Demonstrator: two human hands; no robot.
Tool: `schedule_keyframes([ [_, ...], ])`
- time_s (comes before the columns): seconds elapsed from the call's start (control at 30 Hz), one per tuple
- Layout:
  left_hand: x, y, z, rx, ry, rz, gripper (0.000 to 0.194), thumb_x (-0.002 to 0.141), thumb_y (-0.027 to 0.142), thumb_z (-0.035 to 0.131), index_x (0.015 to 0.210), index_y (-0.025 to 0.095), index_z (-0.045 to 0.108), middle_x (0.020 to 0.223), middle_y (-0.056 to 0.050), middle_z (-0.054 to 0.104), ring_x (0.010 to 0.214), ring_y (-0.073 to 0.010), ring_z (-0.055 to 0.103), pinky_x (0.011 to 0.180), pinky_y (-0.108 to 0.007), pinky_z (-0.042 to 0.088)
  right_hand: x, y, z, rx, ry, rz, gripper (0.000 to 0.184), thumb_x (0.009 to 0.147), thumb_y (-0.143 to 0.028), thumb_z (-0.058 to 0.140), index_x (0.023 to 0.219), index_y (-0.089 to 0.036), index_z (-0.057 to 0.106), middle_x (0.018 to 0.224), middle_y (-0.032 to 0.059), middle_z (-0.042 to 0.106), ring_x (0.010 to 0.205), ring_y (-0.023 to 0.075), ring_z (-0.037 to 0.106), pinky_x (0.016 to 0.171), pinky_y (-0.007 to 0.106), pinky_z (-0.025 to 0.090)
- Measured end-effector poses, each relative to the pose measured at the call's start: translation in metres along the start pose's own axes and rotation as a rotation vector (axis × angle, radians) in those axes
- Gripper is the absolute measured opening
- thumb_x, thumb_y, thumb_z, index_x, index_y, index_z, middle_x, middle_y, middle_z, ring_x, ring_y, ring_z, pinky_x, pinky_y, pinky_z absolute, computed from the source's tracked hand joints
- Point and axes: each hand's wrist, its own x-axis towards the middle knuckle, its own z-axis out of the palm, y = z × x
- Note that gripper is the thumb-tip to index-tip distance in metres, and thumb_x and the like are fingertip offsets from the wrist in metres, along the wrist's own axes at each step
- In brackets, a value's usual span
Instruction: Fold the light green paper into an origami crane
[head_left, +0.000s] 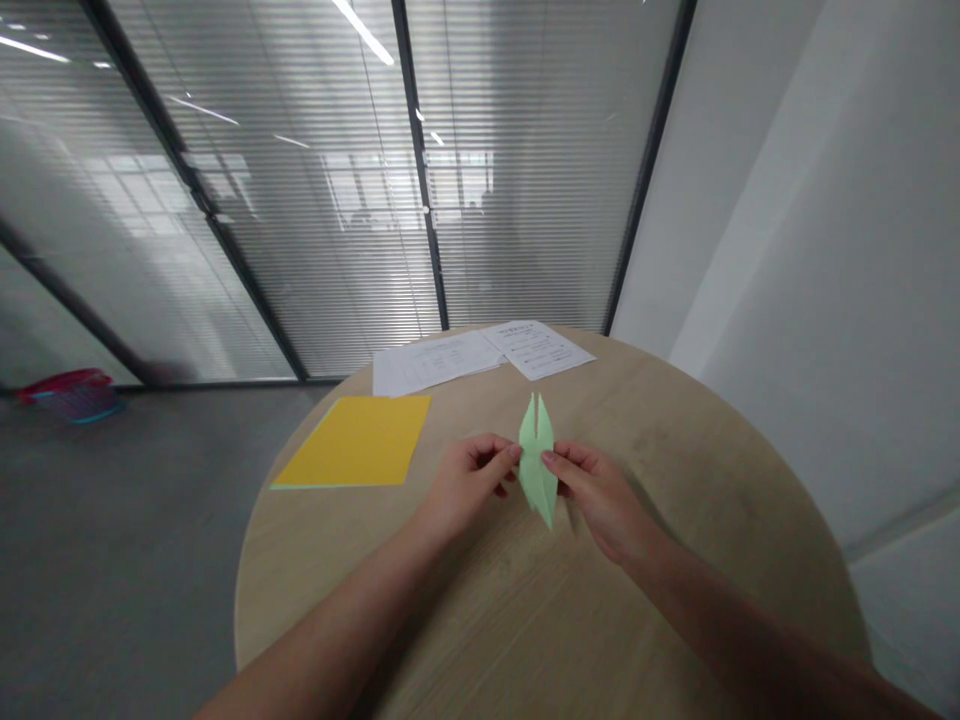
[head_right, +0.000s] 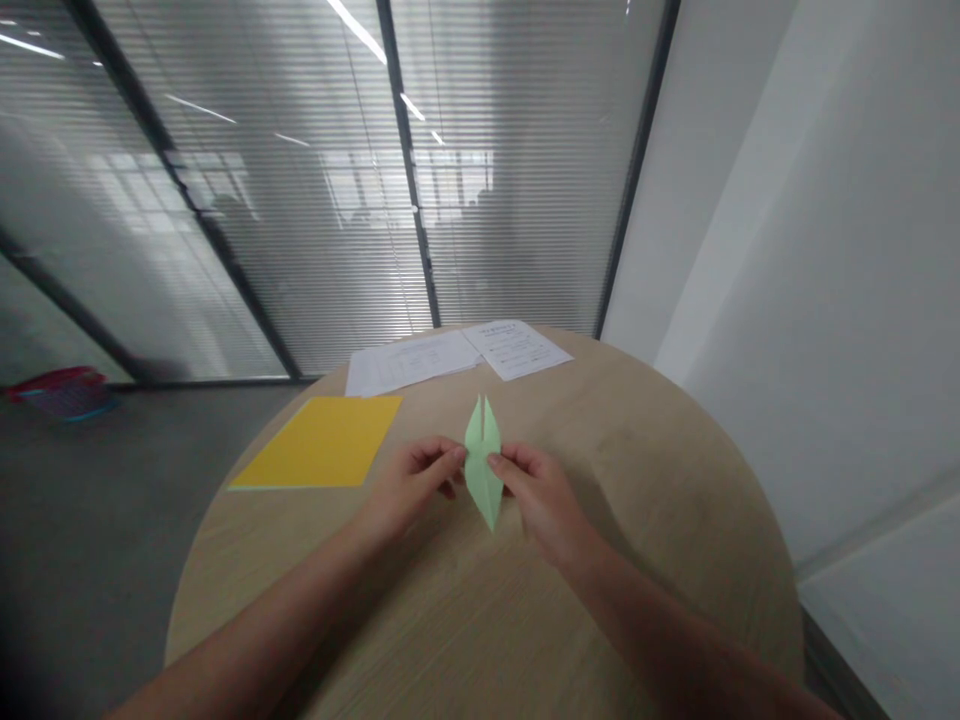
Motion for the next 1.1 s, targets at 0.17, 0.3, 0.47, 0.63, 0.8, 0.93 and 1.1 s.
schedule_keyframes([
  [0.17, 0.001, 0.004, -0.006, -0.031, 0.033, 0.044, 0.027, 0.084, 0.04, 0.068, 0.097, 0.017, 0.074, 0.078, -0.003, 0.068, 0.068, -0.0148, 0.061, 0.056, -0.024, 0.05, -0.003, 0.0, 0.001, 0.055, -0.002, 0.064, 0.044, 0.07, -0.053, 0.082, 0.09, -0.016, 0.069, 0.081, 0.0014, 0.065, 0.07, 0.0127, 0.055, 0.068, 0.026, 0.041],
  [0.3, 0.003, 0.009, -0.017, -0.095, 0.017, 0.079, 0.038, 0.082, 0.036, 0.072, 0.115, 0.019, 0.072, 0.086, -0.004, 0.07, 0.074, -0.0156, 0.062, 0.055, -0.023, 0.051, -0.008, -0.001, 0.005, 0.008, -0.042, 0.115, 0.05, 0.068, -0.058, 0.082, 0.092, -0.017, 0.067, 0.077, 0.0001, 0.06, 0.066, 0.0112, 0.05, 0.064, 0.026, 0.039],
  [0.47, 0.002, 0.014, -0.024, -0.121, -0.065, 0.114, 0.034, 0.08, 0.032, 0.076, 0.112, 0.018, 0.074, 0.087, -0.003, 0.071, 0.071, -0.0133, 0.061, 0.055, -0.023, 0.052, -0.012, -0.004, 0.009, -0.05, -0.092, 0.147, 0.054, 0.067, -0.065, 0.081, 0.083, -0.017, 0.06, 0.072, -0.0021, 0.053, 0.062, 0.0091, 0.045, 0.059, 0.024, 0.035],
  [0.63, 0.001, 0.019, -0.023, -0.16, -0.055, 0.098, 0.032, 0.078, 0.031, 0.075, 0.107, 0.018, 0.075, 0.086, -0.004, 0.073, 0.069, -0.0133, 0.062, 0.053, -0.022, 0.05, -0.014, -0.004, 0.009, -0.044, -0.107, 0.166, 0.057, 0.067, -0.067, 0.078, 0.087, -0.017, 0.06, 0.074, -0.0016, 0.052, 0.063, 0.0095, 0.046, 0.059, 0.025, 0.037],
  [0.8, 0.003, 0.017, -0.024, -0.172, -0.018, 0.095, 0.028, 0.073, 0.031, 0.078, 0.098, 0.018, 0.075, 0.082, -0.004, 0.073, 0.066, -0.0133, 0.062, 0.052, -0.022, 0.049, -0.014, -0.003, 0.011, -0.02, -0.091, 0.171, 0.057, 0.065, -0.066, 0.08, 0.084, -0.017, 0.059, 0.07, -0.0026, 0.051, 0.06, 0.009, 0.044, 0.057, 0.025, 0.035],
  [0.93, 0.004, 0.016, -0.025, -0.203, -0.013, 0.103, 0.021, 0.071, 0.028, 0.08, 0.088, 0.018, 0.073, 0.078, -0.002, 0.071, 0.064, -0.0123, 0.06, 0.052, -0.022, 0.049, -0.014, -0.003, 0.011, -0.005, -0.092, 0.185, 0.057, 0.064, -0.065, 0.082, 0.083, -0.017, 0.059, 0.07, -0.0033, 0.051, 0.059, 0.0085, 0.044, 0.057, 0.024, 0.035],
  [1.1, 0.004, 0.015, -0.026, -0.219, -0.076, 0.115, 0.022, 0.073, 0.028, 0.079, 0.09, 0.018, 0.071, 0.082, -0.002, 0.07, 0.067, -0.0124, 0.06, 0.051, -0.021, 0.048, -0.015, -0.003, 0.01, 0.019, -0.121, 0.203, 0.057, 0.064, -0.064, 0.083, 0.084, -0.016, 0.06, 0.069, -0.0036, 0.051, 0.059, 0.0078, 0.044, 0.056, 0.024, 0.034],
])
